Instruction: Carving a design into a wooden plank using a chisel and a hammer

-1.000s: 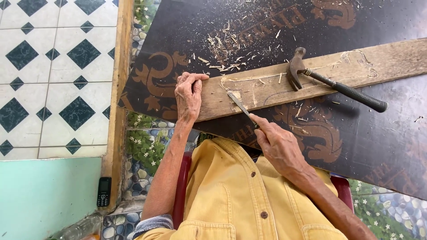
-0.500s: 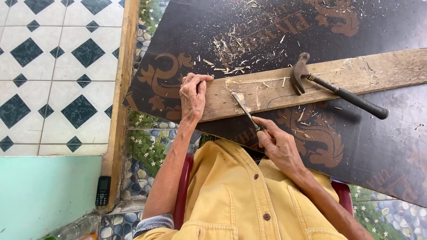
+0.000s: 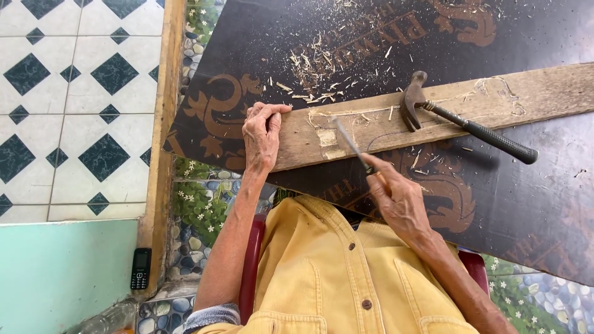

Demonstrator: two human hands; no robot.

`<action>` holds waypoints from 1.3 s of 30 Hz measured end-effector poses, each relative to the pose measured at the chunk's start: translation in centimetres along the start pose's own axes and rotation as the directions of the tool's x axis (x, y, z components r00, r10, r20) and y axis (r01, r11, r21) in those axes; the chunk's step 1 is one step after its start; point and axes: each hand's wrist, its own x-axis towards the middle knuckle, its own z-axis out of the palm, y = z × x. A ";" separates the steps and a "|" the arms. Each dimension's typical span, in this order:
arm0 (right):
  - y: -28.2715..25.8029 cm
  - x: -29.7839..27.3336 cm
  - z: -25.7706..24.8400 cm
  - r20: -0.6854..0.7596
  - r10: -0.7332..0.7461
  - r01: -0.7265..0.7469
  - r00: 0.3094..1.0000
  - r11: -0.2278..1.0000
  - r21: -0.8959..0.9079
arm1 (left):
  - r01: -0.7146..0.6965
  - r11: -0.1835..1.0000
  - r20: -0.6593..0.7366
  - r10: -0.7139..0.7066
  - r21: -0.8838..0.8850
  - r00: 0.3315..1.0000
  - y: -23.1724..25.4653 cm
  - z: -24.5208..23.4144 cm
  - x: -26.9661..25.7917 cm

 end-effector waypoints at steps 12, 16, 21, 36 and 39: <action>-2.2 5.6 -3.9 0.000 -0.123 0.122 0.992 0.986 -0.111 | 0.013 1.000 0.021 -0.013 0.006 1.000 0.4 -0.2 0.2; -4.4 4.2 -6.5 0.118 0.085 -0.066 0.989 0.985 -0.160 | 0.000 0.999 0.053 -0.002 0.034 0.999 0.2 -0.4 0.2; -3.9 1.7 -6.7 0.074 0.065 -0.053 0.995 0.987 -0.152 | 0.004 1.000 0.014 -0.004 0.007 1.000 0.5 -0.2 0.0; -1.3 5.9 -9.2 0.345 -0.119 0.261 0.931 0.878 -0.401 | -0.015 0.999 0.047 0.013 0.039 0.999 0.7 -0.4 0.1; -0.2 7.5 -9.5 0.483 -0.263 0.510 0.835 0.700 -0.500 | -0.070 0.988 0.012 0.069 0.135 0.998 0.7 -0.1 0.1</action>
